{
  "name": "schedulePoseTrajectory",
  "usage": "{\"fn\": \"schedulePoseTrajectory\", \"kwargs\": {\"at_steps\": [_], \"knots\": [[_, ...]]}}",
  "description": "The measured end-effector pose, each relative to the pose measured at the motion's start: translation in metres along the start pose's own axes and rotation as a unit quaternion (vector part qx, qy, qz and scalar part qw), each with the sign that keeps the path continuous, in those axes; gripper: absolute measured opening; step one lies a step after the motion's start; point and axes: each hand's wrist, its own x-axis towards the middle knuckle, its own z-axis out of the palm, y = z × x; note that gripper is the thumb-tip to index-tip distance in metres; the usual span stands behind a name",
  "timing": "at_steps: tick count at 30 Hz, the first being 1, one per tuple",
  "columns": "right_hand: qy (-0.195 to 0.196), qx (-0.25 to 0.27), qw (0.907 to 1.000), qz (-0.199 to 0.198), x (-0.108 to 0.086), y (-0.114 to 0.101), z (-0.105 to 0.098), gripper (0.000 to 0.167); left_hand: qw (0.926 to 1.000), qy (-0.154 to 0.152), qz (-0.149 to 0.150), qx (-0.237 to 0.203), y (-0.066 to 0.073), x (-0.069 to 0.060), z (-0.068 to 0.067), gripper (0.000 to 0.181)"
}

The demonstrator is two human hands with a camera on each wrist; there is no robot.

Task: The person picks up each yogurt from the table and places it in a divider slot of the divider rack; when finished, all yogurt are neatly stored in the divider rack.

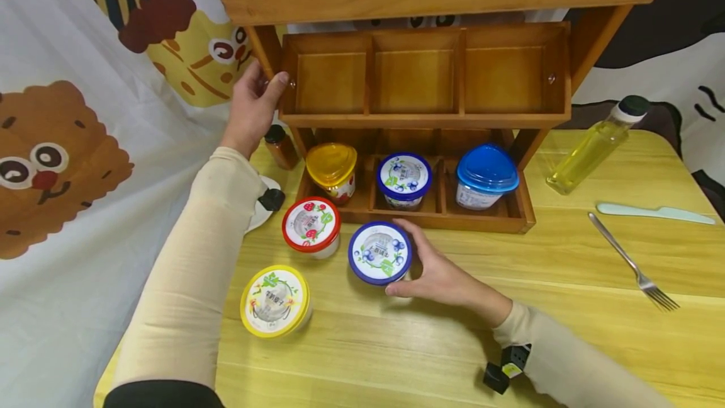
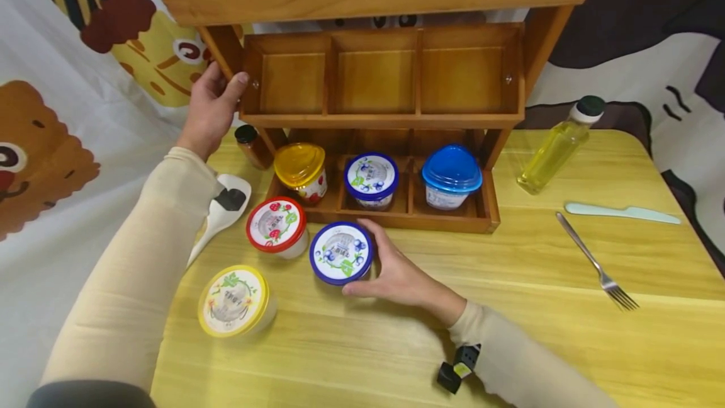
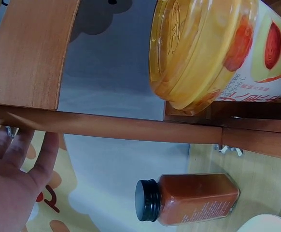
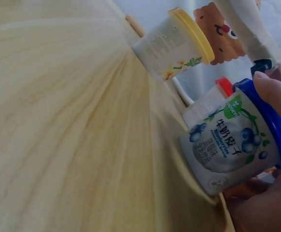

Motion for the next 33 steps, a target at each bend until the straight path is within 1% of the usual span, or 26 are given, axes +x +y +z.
{"fn": "schedulePoseTrajectory", "kwargs": {"at_steps": [3, 8, 15, 24, 33], "knots": [[-0.002, 0.019, 0.9998, 0.004, 0.0019, 0.0009, 0.002, 0.114, 1.0, -0.002, 0.002, -0.005, -0.0005, -0.0002, -0.0002, 0.035], [-0.005, 0.031, 0.9995, 0.002, 0.0047, 0.0016, 0.0042, 0.112, 0.9999, -0.004, 0.007, -0.013, -0.0007, -0.001, -0.0008, 0.034], [-0.009, 0.026, 0.9996, -0.007, 0.0054, 0.0023, 0.0049, 0.11, 0.9999, -0.002, 0.006, -0.014, -0.0011, -0.0011, -0.0005, 0.033], [0.004, 0.018, 0.9998, -0.009, 0.0048, 0.0032, 0.0061, 0.104, 0.9999, 0.002, 0.012, -0.011, -0.0011, -0.0005, 0.0015, 0.03], [0.007, 0.027, 0.9993, -0.024, 0.0053, 0.0041, 0.0079, 0.102, 1.0, 0.0, -0.003, -0.005, -0.0001, -0.0013, -0.0002, 0.034]]}}
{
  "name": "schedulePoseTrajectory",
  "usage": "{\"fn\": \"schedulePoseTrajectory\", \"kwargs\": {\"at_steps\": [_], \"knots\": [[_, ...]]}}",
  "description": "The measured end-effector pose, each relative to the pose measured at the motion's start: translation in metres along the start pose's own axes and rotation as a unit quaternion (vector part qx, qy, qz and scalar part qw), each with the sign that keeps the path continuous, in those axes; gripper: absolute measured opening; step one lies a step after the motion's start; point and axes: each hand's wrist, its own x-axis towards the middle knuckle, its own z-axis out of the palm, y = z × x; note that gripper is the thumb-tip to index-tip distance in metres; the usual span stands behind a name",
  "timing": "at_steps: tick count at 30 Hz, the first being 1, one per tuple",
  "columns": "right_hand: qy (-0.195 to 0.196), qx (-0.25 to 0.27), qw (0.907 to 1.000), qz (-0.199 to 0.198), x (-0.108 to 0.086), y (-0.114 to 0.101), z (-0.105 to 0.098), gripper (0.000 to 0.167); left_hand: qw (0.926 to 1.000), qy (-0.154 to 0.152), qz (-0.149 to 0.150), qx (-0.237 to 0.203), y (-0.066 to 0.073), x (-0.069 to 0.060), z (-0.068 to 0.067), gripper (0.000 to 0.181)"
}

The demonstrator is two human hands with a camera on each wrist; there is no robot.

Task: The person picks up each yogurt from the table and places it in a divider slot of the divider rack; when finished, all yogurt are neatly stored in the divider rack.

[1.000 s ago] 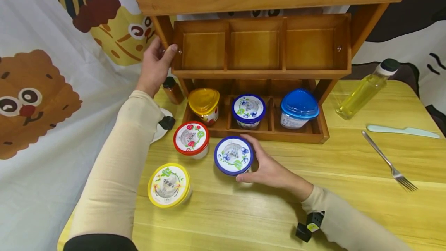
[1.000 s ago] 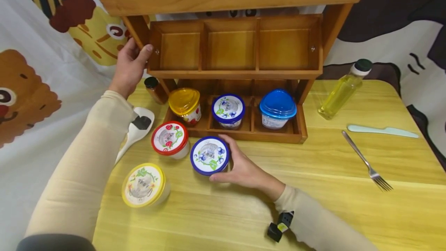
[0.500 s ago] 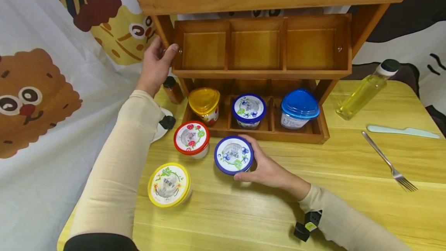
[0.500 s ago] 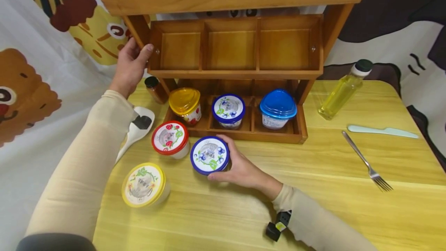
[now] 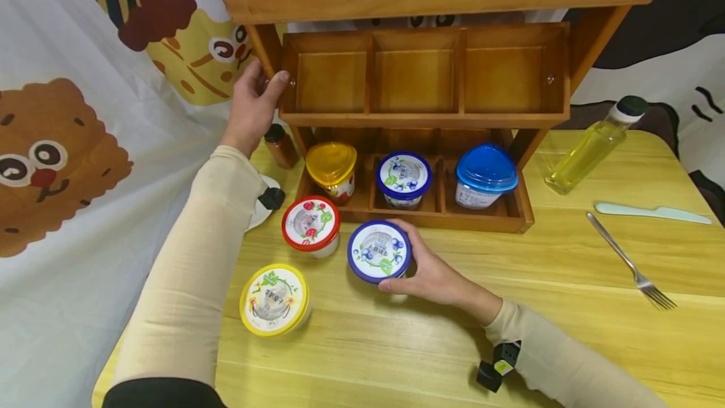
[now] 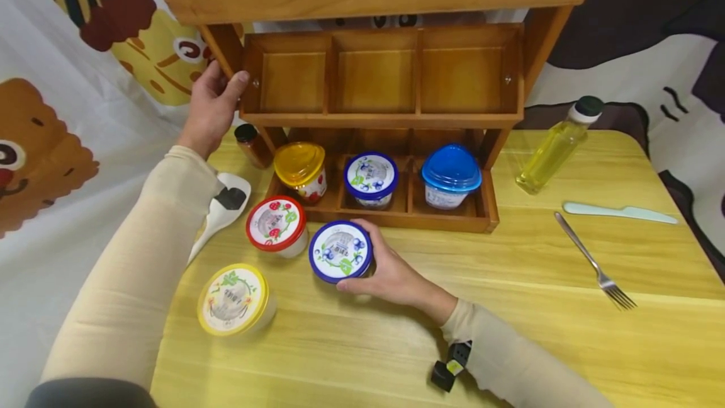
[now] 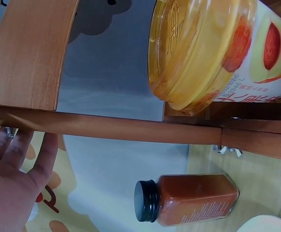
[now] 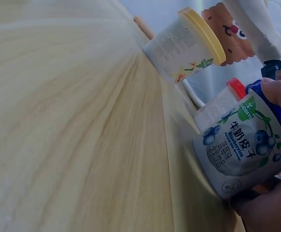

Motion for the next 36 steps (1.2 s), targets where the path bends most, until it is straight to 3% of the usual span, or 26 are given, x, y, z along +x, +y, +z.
{"fn": "schedulePoseTrajectory", "kwargs": {"at_steps": [10, 16, 26, 30, 36], "knots": [[0.007, -0.02, 0.9997, 0.013, 0.0, -0.005, -0.001, 0.103, 1.0, -0.003, 0.004, 0.0, -0.002, 0.001, -0.001, 0.032], [0.021, -0.027, 0.9994, -0.01, -0.001, -0.015, -0.006, 0.103, 1.0, -0.001, 0.005, 0.001, -0.001, 0.001, -0.001, 0.034], [0.026, 0.031, 0.9982, -0.043, -0.009, -0.048, -0.025, 0.101, 1.0, 0.001, 0.001, -0.003, 0.001, 0.0, 0.001, 0.035], [0.059, 0.021, 0.9949, -0.079, -0.014, -0.067, -0.04, 0.103, 1.0, 0.001, 0.0, -0.001, 0.0, 0.0, 0.001, 0.035], [0.098, 0.05, 0.9812, -0.159, -0.02, -0.096, -0.064, 0.107, 0.9999, -0.003, -0.008, 0.008, 0.0, 0.001, 0.0, 0.037]]}}
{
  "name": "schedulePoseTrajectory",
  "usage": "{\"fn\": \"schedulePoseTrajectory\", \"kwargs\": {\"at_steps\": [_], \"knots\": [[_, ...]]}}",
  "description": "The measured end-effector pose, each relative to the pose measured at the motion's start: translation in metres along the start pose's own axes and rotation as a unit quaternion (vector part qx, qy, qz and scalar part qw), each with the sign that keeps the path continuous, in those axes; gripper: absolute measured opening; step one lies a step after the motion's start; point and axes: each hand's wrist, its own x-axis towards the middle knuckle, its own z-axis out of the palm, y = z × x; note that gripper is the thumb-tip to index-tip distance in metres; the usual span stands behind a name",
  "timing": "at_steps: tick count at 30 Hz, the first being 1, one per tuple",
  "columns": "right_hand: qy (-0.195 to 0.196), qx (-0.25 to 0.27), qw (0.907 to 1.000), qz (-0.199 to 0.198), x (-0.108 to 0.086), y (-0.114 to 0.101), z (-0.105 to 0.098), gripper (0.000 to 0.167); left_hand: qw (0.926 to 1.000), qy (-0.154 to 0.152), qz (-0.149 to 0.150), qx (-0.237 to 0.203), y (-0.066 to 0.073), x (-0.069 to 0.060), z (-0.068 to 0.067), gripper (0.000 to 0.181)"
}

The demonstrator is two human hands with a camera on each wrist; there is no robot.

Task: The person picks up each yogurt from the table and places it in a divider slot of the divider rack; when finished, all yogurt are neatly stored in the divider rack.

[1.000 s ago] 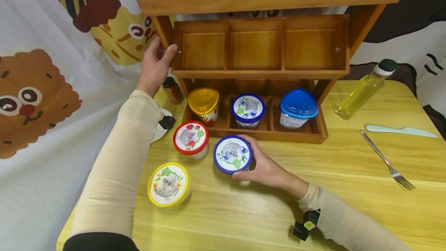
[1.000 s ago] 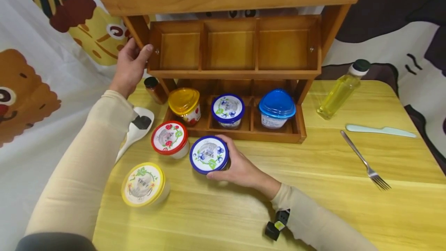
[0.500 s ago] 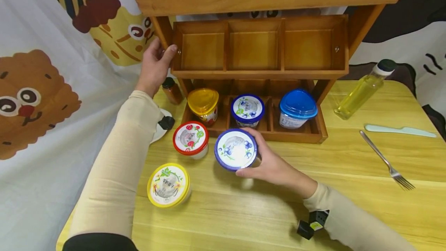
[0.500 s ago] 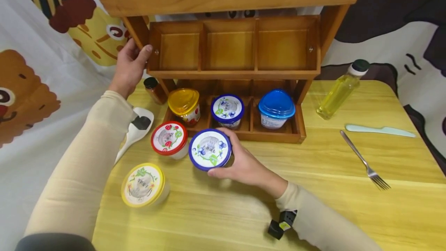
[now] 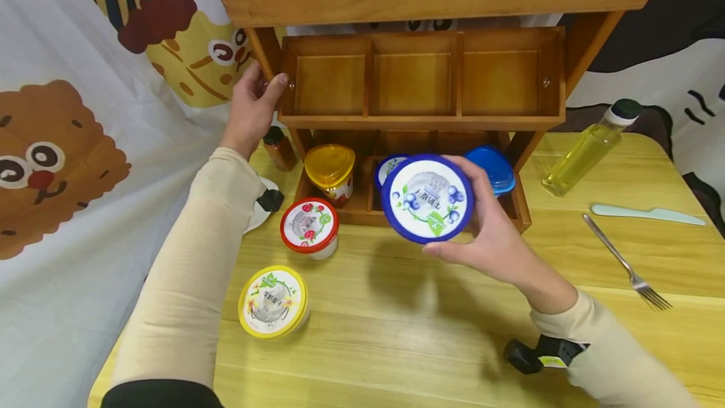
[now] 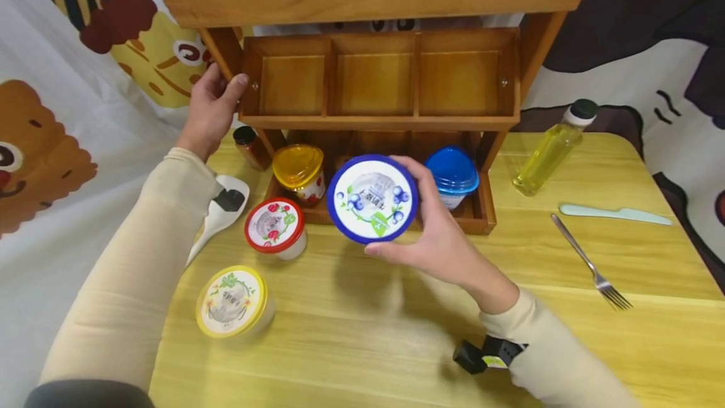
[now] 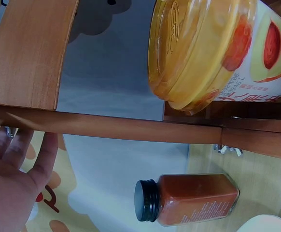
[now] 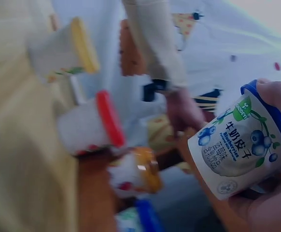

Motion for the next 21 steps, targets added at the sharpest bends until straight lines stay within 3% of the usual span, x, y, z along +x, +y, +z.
{"fn": "schedulePoseTrajectory", "kwargs": {"at_steps": [5, 14, 21], "knots": [[0.035, 0.039, 0.9979, -0.038, 0.008, -0.022, -0.016, 0.11, 0.9999, -0.002, -0.003, 0.01, 0.001, -0.001, -0.001, 0.037], [0.093, 0.051, 0.9901, -0.092, 0.021, -0.042, -0.045, 0.102, 0.9999, -0.005, -0.009, 0.009, 0.012, -0.011, 0.004, 0.035], [0.145, 0.062, 0.9819, -0.105, 0.035, -0.048, -0.067, 0.093, 1.0, -0.002, 0.004, 0.005, -0.001, -0.002, 0.002, 0.036]]}}
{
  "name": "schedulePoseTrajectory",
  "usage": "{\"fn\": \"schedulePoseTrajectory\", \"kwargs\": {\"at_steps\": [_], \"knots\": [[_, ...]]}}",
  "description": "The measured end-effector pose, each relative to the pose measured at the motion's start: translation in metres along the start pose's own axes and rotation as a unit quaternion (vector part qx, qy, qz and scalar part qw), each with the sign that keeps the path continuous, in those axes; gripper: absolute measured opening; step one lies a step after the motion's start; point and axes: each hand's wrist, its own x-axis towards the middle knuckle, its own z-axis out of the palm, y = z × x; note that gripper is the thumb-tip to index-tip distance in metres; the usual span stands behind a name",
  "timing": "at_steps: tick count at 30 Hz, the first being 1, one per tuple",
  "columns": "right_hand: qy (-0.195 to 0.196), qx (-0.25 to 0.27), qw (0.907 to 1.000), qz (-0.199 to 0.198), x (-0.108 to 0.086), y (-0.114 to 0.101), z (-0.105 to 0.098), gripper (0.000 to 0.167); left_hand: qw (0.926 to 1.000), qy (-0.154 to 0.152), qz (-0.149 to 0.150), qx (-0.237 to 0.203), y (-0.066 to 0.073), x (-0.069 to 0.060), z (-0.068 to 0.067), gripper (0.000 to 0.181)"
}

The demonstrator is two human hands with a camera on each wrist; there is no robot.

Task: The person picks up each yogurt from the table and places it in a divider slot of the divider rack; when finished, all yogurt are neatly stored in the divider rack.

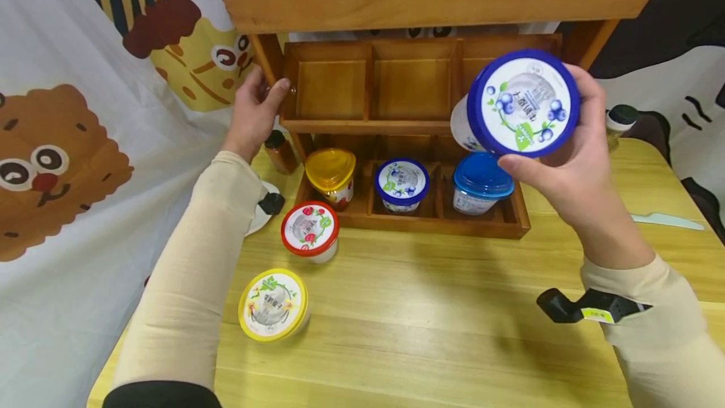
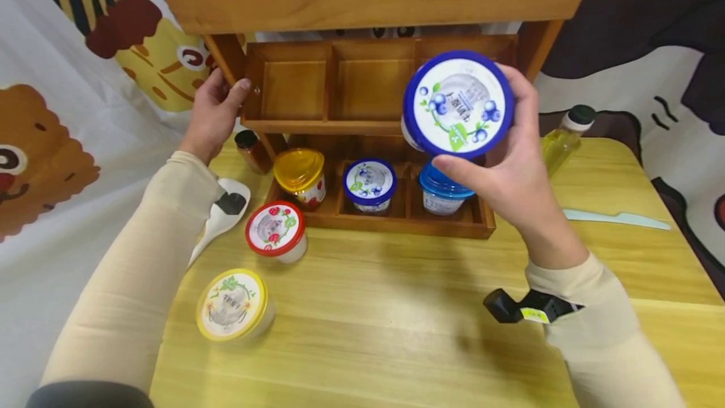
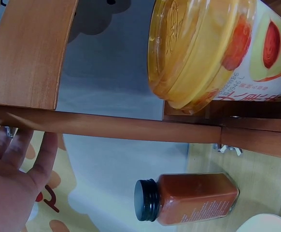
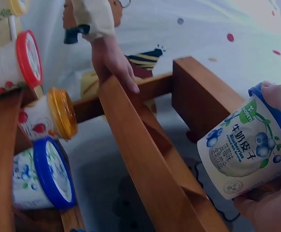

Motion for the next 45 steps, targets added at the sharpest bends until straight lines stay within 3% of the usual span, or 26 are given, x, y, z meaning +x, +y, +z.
{"fn": "schedulePoseTrajectory", "kwargs": {"at_steps": [10, 18, 27, 31, 36, 45], "knots": [[0.041, -0.024, 0.9988, 0.007, 0.022, 0.004, -0.015, 0.087, 1.0, -0.002, -0.003, 0.008, 0.001, -0.001, 0.0, 0.036], [0.036, -0.026, 0.999, -0.004, 0.034, 0.016, -0.023, 0.092, 0.9999, -0.002, -0.002, 0.015, 0.0, 0.0, -0.001, 0.036], [0.052, -0.102, 0.9931, 0.026, 0.045, 0.024, -0.031, 0.092, 0.9999, 0.001, -0.001, 0.013, -0.003, 0.001, 0.0, 0.035], [0.054, -0.178, 0.981, 0.056, 0.049, 0.026, -0.033, 0.092, 1.0, -0.002, 0.0, 0.008, 0.0, -0.001, 0.0, 0.035], [0.056, -0.28, 0.9539, 0.092, 0.055, 0.028, -0.035, 0.094, 0.9999, -0.006, -0.005, 0.006, 0.01, -0.007, 0.001, 0.036], [0.05, -0.34, 0.932, 0.114, 0.06, 0.034, -0.036, 0.1, 0.9999, -0.001, 0.004, 0.01, 0.013, -0.01, 0.002, 0.03]]}}
